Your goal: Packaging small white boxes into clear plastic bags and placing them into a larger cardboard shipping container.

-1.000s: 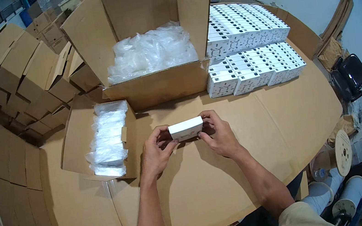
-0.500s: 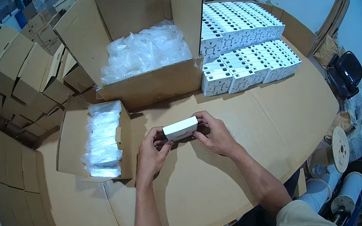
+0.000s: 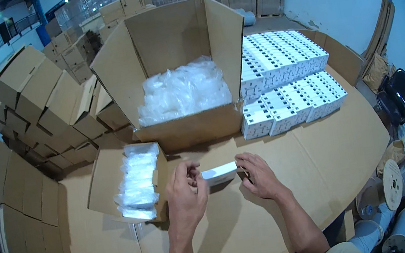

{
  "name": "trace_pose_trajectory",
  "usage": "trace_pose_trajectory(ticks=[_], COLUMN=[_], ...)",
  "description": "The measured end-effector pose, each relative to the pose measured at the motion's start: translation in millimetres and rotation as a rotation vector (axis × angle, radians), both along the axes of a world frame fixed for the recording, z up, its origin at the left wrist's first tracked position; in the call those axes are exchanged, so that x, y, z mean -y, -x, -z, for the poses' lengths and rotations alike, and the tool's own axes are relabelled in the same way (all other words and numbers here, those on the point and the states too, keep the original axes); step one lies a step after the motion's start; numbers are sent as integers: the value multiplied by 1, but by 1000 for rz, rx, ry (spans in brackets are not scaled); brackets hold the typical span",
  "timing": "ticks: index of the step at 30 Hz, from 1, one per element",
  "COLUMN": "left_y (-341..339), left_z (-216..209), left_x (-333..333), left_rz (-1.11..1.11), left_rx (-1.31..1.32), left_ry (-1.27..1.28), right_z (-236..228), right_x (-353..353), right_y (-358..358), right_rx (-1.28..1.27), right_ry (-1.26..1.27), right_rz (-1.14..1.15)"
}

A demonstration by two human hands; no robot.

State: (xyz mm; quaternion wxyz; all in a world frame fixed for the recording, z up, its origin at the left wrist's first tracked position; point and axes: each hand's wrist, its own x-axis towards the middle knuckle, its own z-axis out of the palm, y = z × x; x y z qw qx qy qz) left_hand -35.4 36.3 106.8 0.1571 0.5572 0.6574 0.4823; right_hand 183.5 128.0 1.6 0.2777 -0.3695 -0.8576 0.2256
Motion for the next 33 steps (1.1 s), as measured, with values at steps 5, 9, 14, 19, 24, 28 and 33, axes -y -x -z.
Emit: trace_pose_trajectory(ticks=[5, 9, 14, 19, 24, 28, 33], left_y=[16, 56, 77, 57, 37, 18, 24], left_z=[-33, -46, -49, -44, -22, -14, -4], left_x=[-81, -161, -231, -272, -321, -340, -359], left_rz=[-47, -65, 27, 212, 268, 311, 307], left_rx=[27, -77, -271, -307, -443, -500, -561], left_ry=[-148, -193, 24, -8, -96, 143, 220], right_z=[-2, -6, -2, -1, -1, 5, 7], right_x=[-1, -1, -4, -6, -5, -5, -8], right_y=[-4, 2, 0, 0, 0, -2, 1], right_rx=[7, -16, 5, -3, 14, 27, 31], right_ry=[-20, -7, 13, 1, -6, 2, 6], right_rz=[9, -6, 16, 30, 25, 36, 36])
